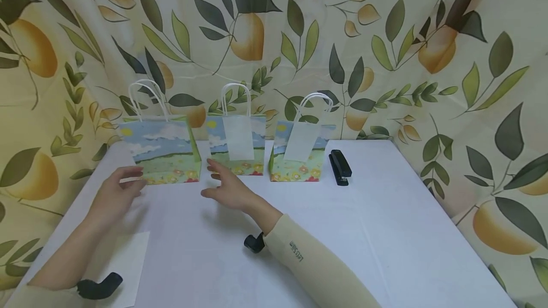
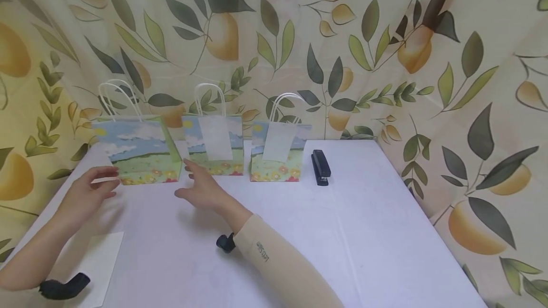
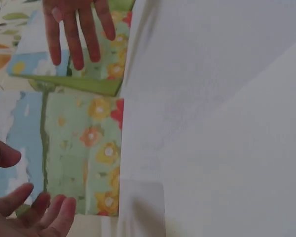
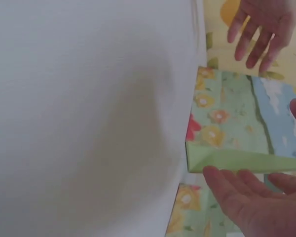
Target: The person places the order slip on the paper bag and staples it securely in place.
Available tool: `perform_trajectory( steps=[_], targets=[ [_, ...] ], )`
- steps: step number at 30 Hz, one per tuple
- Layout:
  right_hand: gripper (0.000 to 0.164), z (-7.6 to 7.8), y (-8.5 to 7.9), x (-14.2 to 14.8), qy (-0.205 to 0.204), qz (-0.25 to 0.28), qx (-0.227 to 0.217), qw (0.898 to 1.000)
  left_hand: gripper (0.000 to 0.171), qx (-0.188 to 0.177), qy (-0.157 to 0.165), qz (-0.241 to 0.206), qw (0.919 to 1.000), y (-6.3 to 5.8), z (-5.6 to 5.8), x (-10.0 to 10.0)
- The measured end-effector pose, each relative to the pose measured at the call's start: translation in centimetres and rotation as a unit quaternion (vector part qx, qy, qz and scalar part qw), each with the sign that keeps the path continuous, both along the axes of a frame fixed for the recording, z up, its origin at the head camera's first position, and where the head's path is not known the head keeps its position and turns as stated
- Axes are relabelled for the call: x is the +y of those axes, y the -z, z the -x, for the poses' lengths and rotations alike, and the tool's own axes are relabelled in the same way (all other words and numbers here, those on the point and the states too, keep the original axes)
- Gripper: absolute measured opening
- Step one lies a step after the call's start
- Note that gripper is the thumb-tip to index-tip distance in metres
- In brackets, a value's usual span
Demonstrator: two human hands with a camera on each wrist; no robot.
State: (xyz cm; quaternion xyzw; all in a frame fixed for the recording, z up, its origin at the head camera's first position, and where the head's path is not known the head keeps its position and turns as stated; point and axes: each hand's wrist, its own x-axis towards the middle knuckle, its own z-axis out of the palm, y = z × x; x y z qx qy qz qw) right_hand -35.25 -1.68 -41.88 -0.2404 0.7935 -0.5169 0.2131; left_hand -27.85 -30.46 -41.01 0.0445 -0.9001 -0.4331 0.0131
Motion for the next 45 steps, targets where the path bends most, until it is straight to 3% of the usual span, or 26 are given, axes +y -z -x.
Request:
perform_trajectory(
  steps=[4,10,20,27,36,45],
  targets=[
    [0.088,0.6,-0.4,-1.0,0.002,-0.022,0.002,1.0,0.07,-0.013,-0.023,-0.031,0.9992,-0.1,1.0,-1.0],
    [0.092,1.3,-0.4,-2.6,-0.002,-0.021,-0.006,1.0,0.089,-0.046,-0.009,-0.057,0.9973,0.1,2.7,-1.4],
    [0.089,1.4,-0.8,-3.7,-0.031,-0.021,-0.002,0.999,0.087,-0.046,-0.01,-0.002,0.9989,0.9,3.3,-1.3],
    [0.085,0.8,-1.6,-2.9,-0.027,-0.017,-0.008,0.999,0.079,-0.003,-0.02,0.055,0.9983,0.7,2.3,-0.9],
    [0.079,-0.1,-2.4,-1.7,-0.031,0.0,0.01,0.999,0.055,0.091,-0.058,0.12,0.987,0.3,-0.3,-0.4],
    [0.069,-1.7,-3.1,1.0,-0.035,0.005,0.034,0.999,0.019,0.163,-0.011,0.107,0.9808,0.2,-2.1,0.4]
  ],
)
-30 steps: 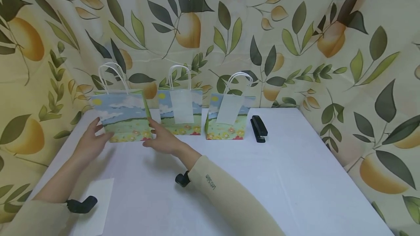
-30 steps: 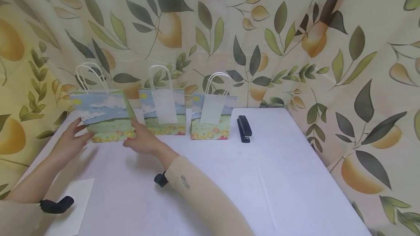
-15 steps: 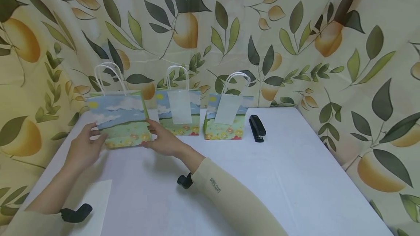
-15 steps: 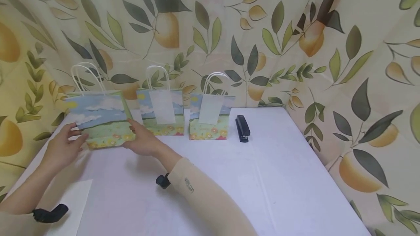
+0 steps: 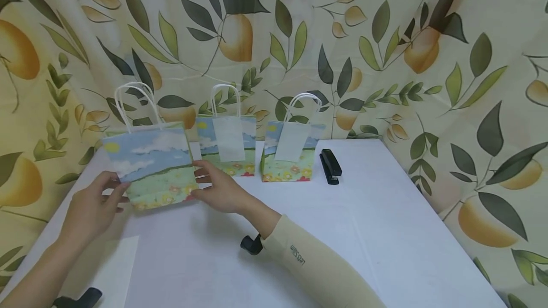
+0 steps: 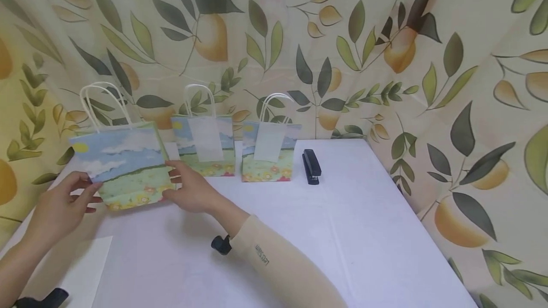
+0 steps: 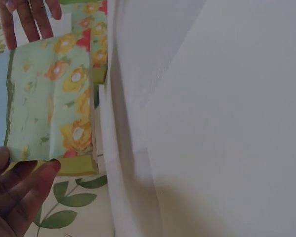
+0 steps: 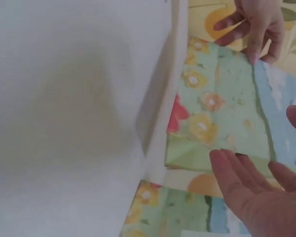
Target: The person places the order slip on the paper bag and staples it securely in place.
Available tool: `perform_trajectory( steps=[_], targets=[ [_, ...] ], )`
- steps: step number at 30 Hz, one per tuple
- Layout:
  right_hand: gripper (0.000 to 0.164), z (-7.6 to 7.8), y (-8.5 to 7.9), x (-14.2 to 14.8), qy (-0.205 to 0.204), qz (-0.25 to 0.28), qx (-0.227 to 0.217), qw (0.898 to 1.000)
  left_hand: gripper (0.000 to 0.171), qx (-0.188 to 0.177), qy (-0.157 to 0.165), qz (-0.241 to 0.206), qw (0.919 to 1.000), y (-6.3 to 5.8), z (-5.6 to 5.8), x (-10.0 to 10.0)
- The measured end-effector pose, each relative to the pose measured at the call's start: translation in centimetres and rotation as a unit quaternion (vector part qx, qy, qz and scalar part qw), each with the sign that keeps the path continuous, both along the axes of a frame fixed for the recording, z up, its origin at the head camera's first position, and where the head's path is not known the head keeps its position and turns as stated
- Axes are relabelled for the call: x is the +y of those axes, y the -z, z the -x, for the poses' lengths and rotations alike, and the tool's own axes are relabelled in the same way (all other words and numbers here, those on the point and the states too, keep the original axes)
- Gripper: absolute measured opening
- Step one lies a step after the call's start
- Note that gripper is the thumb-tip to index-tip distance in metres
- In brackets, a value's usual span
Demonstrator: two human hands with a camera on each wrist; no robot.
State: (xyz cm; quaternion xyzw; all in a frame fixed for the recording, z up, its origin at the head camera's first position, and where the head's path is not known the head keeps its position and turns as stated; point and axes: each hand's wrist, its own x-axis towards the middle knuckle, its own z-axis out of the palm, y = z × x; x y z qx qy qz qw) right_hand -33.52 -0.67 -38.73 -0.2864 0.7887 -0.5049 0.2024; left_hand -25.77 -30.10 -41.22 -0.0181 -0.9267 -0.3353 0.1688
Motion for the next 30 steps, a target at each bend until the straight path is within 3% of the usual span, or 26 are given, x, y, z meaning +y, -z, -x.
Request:
perform_trajectory(
  steps=[5,10,18,23,30],
  targets=[
    [0.061,-0.6,-0.3,1.5,0.009,0.001,0.031,0.999,0.011,0.028,0.027,-0.004,0.9992,0.1,-0.5,0.9],
    [0.055,-1.0,-0.7,3.3,0.025,0.003,0.053,0.998,0.008,0.032,0.043,-0.003,0.9985,-0.2,-0.8,2.4],
    [0.072,-0.8,-1.3,6.3,0.061,0.006,0.058,0.996,0.008,0.01,0.066,0.003,0.9977,-0.9,-1.1,5.2],
    [0.079,-0.7,-1.5,8.3,0.07,-0.011,0.059,0.996,0.008,0.009,0.09,0.004,0.9959,-1.0,-0.8,7.1],
    [0.072,-0.9,-1.1,11.0,0.09,-0.01,0.047,0.995,0.009,0.009,0.131,-0.002,0.9913,-0.7,-0.1,9.4]
  ],
)
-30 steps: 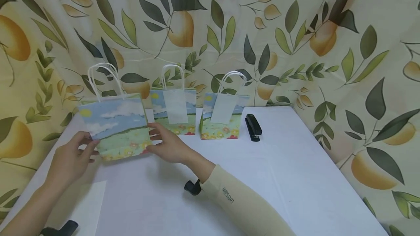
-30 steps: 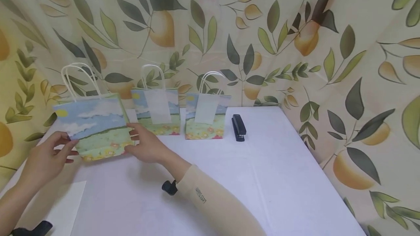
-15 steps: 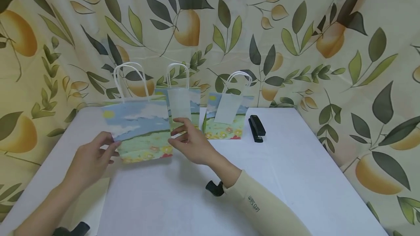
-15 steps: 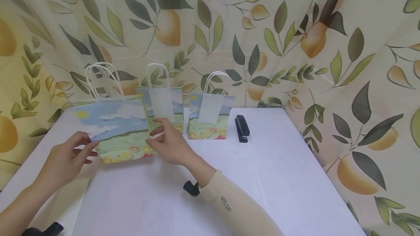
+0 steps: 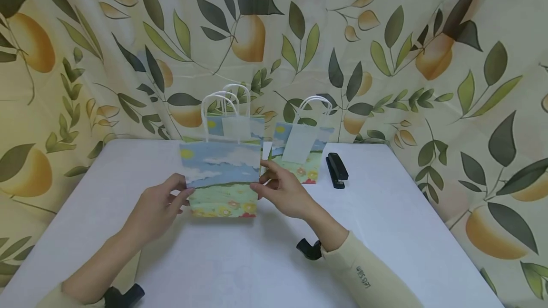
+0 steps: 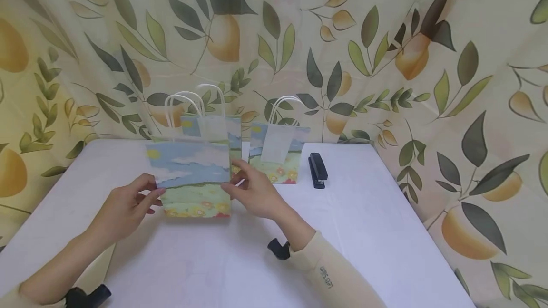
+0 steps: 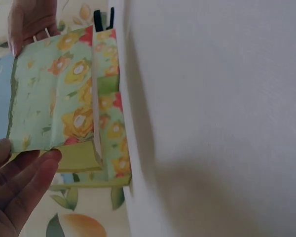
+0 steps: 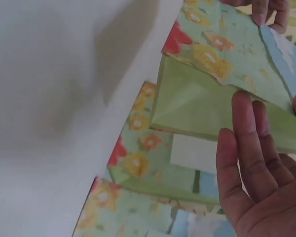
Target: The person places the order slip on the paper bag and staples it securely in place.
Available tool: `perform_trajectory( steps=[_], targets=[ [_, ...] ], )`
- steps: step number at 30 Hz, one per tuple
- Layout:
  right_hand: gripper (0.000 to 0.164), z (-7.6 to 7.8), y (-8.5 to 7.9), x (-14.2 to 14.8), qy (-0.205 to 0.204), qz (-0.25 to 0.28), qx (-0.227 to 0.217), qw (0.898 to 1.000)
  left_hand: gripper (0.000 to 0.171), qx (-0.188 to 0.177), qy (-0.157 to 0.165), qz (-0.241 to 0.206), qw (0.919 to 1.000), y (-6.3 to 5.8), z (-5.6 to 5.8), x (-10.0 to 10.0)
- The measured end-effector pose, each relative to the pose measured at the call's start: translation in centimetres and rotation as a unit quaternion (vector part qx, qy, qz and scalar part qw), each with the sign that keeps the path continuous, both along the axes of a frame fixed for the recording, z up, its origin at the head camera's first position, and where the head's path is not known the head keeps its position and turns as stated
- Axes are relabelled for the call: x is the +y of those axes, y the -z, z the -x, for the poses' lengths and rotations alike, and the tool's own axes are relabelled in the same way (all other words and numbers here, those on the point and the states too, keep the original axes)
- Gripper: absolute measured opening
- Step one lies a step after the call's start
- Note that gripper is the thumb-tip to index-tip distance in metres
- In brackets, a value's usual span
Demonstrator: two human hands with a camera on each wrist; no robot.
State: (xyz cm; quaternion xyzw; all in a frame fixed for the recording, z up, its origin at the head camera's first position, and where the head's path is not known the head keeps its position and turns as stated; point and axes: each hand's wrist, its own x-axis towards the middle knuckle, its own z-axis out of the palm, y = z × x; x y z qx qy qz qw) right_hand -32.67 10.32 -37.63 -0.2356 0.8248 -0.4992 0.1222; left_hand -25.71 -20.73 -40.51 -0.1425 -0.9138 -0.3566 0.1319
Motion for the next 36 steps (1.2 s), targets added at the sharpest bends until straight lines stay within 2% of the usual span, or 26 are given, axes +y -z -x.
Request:
perform_trajectory(
  steps=[7,14,19,23,26,31,36],
  targets=[
    [0.051,-0.3,0.3,2.7,0.015,0.004,0.023,1.0,0.006,0.007,0.039,-0.005,0.9992,0.3,0.7,2.2],
    [0.045,-0.7,1.0,5.4,0.031,-0.014,0.029,0.999,0.009,-0.004,0.05,0.016,0.9986,0.6,1.2,4.1],
    [0.037,-1.0,1.3,6.7,0.033,-0.033,0.02,0.999,0.008,-0.01,0.066,0.038,0.997,0.9,1.2,4.9],
    [0.027,-1.2,1.5,7.4,0.033,-0.036,0.023,0.999,0.009,-0.001,0.082,0.041,0.9958,1.2,1.4,5.4],
    [0.022,-1.3,1.8,7.8,0.031,-0.034,0.027,0.999,0.01,-0.011,0.09,0.042,0.9949,1.4,1.6,5.7],
    [0.02,-1.4,2.0,8.0,0.034,-0.036,0.018,0.999,0.009,-0.031,0.092,0.053,0.9939,1.6,1.7,6.1],
    [0.024,-1.3,2.2,8.1,0.032,-0.042,0.012,0.999,0.008,-0.034,0.087,0.049,0.9944,1.5,1.7,6.0]
  ],
)
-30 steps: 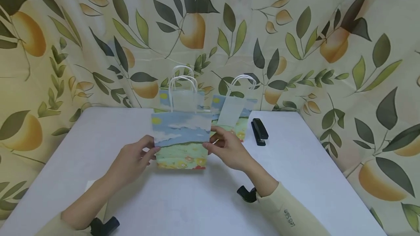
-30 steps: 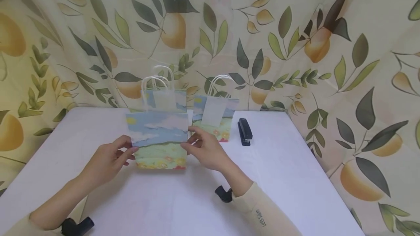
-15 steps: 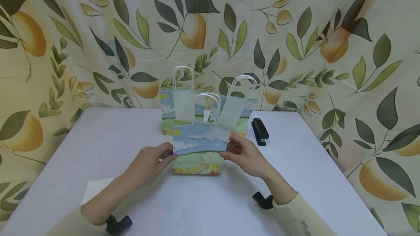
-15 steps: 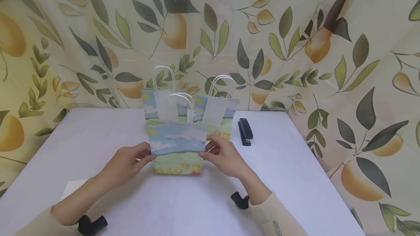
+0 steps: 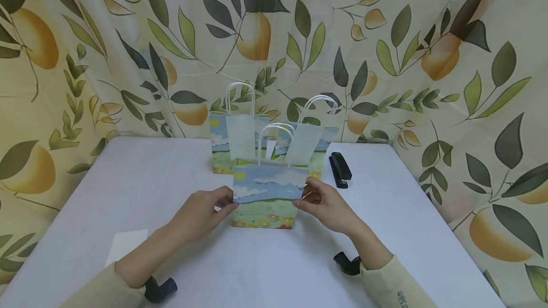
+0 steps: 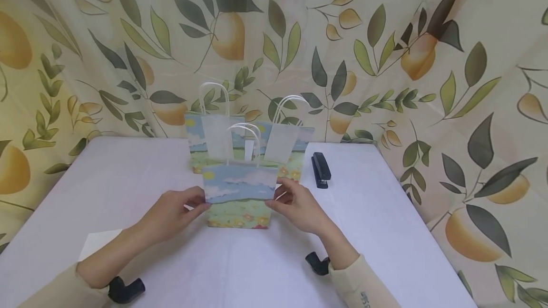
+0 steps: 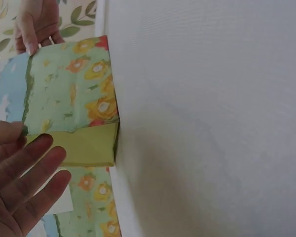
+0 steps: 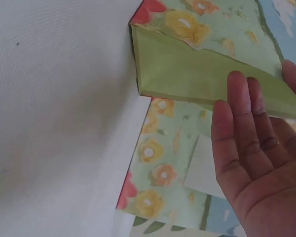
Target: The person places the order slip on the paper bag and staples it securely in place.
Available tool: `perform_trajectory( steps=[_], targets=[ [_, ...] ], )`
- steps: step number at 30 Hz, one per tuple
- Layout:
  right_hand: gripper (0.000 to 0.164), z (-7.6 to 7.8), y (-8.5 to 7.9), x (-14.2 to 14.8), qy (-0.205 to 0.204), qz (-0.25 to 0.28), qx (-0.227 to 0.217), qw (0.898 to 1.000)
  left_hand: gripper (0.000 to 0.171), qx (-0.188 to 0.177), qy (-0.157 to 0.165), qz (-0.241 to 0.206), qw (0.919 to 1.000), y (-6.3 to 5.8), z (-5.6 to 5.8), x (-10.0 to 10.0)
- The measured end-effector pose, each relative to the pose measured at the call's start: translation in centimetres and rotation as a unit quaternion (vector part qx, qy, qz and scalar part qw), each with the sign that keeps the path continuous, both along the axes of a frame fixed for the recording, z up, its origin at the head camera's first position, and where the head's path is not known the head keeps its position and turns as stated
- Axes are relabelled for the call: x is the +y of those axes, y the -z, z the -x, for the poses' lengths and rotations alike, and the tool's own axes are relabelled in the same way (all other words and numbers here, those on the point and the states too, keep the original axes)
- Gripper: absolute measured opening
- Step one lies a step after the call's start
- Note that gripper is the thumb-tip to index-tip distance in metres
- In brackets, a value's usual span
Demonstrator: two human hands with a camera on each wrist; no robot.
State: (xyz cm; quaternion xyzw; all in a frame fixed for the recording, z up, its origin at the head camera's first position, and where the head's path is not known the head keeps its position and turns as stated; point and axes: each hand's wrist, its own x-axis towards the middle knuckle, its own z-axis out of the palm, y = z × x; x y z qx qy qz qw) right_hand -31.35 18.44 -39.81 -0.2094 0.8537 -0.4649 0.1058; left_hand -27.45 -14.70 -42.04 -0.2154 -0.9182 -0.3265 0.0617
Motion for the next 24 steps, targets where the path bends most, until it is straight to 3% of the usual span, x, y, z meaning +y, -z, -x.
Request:
perform_trajectory(
  steps=[5,8,11,15,19,24],
  targets=[
    [0.035,0.3,-0.4,0.3,0.004,-0.007,0.016,1.0,0.022,-0.005,-0.024,-0.017,0.9996,-1.0,0.4,-0.4],
    [0.051,0.6,-1.0,0.4,0.016,-0.003,0.029,0.999,0.04,-0.009,-0.029,-0.063,0.9975,-1.8,1.1,-0.7],
    [0.066,0.8,-1.6,0.4,0.033,0.014,0.037,0.999,0.06,-0.025,-0.009,-0.123,0.9921,-2.6,2.0,-0.6],
    [0.067,1.2,-2.7,0.0,0.033,0.06,0.036,0.997,0.076,-0.064,0.04,-0.188,0.9793,-3.5,3.3,-0.3],
    [0.061,1.4,-3.3,-0.9,0.011,0.119,0.013,0.993,0.071,-0.099,0.078,-0.231,0.9647,-4.0,4.3,0.0],
    [0.048,1.6,-3.3,-1.8,-0.013,0.168,-0.006,0.986,0.049,-0.134,0.108,-0.27,0.9474,-4.2,5.0,0.4]
  ],
)
